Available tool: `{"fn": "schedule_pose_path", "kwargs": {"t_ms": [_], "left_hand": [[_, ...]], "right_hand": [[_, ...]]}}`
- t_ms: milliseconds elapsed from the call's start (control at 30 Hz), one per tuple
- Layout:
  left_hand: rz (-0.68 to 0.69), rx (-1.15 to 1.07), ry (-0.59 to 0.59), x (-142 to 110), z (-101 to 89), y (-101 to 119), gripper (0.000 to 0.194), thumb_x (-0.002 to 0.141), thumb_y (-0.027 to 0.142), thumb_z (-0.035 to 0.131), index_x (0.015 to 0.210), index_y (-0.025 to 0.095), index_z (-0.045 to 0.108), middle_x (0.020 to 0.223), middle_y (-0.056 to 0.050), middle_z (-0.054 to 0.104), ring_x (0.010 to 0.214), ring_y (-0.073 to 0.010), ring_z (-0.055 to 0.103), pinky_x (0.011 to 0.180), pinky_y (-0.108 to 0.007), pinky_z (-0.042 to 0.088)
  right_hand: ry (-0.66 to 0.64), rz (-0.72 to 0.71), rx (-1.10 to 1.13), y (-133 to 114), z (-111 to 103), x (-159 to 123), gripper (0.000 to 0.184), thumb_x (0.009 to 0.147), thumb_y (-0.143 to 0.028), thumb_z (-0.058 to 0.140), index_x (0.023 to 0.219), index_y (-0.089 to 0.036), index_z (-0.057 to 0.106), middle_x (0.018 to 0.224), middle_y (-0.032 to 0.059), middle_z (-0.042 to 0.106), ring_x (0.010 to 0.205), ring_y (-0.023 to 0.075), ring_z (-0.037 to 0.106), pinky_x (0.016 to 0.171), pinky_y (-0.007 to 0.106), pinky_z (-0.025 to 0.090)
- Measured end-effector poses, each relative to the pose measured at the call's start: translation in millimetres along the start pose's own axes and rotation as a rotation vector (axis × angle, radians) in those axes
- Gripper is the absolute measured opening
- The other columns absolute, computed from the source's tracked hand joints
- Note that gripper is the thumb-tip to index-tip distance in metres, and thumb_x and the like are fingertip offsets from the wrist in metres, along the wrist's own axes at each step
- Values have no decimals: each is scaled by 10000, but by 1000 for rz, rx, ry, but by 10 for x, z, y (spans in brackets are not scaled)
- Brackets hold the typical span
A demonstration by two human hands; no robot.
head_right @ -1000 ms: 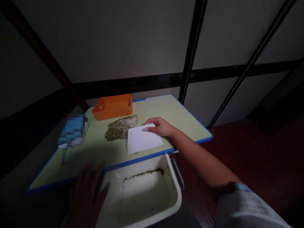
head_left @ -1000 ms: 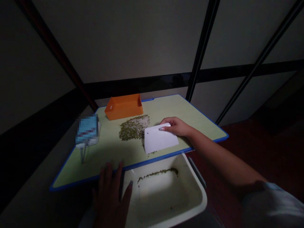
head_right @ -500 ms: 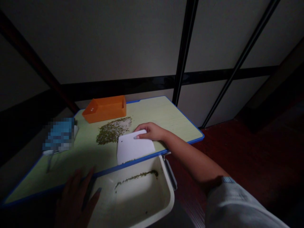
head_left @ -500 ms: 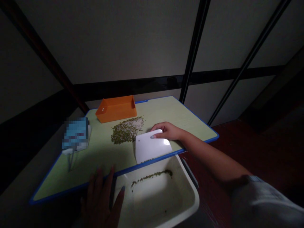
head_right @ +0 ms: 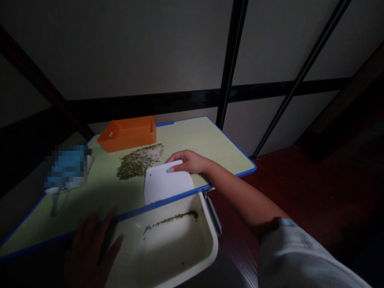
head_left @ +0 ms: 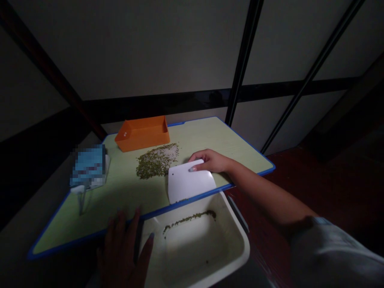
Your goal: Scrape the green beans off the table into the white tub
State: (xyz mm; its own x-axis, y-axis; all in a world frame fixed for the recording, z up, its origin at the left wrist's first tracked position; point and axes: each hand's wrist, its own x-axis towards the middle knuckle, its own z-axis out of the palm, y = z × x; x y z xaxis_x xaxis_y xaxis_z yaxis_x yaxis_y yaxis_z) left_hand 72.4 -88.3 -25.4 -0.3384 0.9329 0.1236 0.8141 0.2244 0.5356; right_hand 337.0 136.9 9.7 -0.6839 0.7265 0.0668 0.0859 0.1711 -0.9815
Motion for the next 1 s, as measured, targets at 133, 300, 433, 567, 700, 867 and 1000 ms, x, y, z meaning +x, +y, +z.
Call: {"fn": "schedule_pose_path", "kwargs": {"t_ms": [133, 300, 433, 567, 700, 867, 1000], "left_hand": [[24, 2, 16, 16, 24, -46, 707, 990, 657, 229, 1512, 252, 484, 1759, -119, 252, 1670, -291, 116, 1333, -733, 161], [37, 29, 31, 26, 36, -58, 706, 994, 641, 222, 1506, 239, 497, 1742, -138, 292, 1664, -314, 142, 1330, -732, 175], [23, 34, 15, 7, 16, -13, 702, 999, 632, 218, 1519, 237, 474, 1751, -137, 265, 1669, -308, 113, 1326, -740, 171], [2, 27, 2, -16, -1, 23, 682, 1012, 604, 219, 1527, 223, 454, 1760, -138, 234, 1671, -298, 103, 1321, -761, 152], [0, 20, 2, -22, 4, 20, 666, 1016, 584, 227, 1527, 221, 452, 1763, -143, 218, 1673, -303, 80, 1308, -785, 153], [-4, 5, 7, -19, 20, -3, 614, 1016, 555, 254, 1517, 279, 475, 1764, -114, 235, 1672, -283, 96, 1316, -763, 144], [-13, 1, 10, -23, 25, -2, 617, 1013, 567, 244, 1516, 295, 477, 1769, -94, 228, 1672, -271, 87, 1319, -754, 130]], "right_hand": [[2, -15, 24, -11, 8, -5, 352, 710, -376, 891, 931, -145, 745, 802, -10, 719, 688, 94, 582, 632, 235, 453], [0, -20, 42, -36, 5, -29, 364, 701, -400, 903, 916, -152, 747, 785, -15, 720, 672, 92, 584, 623, 233, 458], [94, -53, 63, -69, 20, -46, 409, 682, -433, 916, 914, -151, 730, 751, -25, 694, 639, 88, 562, 582, 220, 429], [274, -95, 79, -71, 25, -50, 480, 706, -539, 889, 948, -164, 712, 707, -33, 652, 577, 90, 511, 535, 227, 395], [500, -174, 15, -47, -30, -39, 524, 729, -632, 832, 965, -180, 711, 783, 5, 679, 649, 133, 554, 583, 259, 427], [601, -245, -89, -65, -97, -60, 532, 748, -669, 793, 991, -199, 740, 969, 69, 743, 838, 207, 639, 699, 306, 483], [615, -264, -70, -94, -81, -94, 518, 748, -657, 796, 981, -196, 765, 985, 83, 767, 821, 204, 641, 700, 309, 482]]}}
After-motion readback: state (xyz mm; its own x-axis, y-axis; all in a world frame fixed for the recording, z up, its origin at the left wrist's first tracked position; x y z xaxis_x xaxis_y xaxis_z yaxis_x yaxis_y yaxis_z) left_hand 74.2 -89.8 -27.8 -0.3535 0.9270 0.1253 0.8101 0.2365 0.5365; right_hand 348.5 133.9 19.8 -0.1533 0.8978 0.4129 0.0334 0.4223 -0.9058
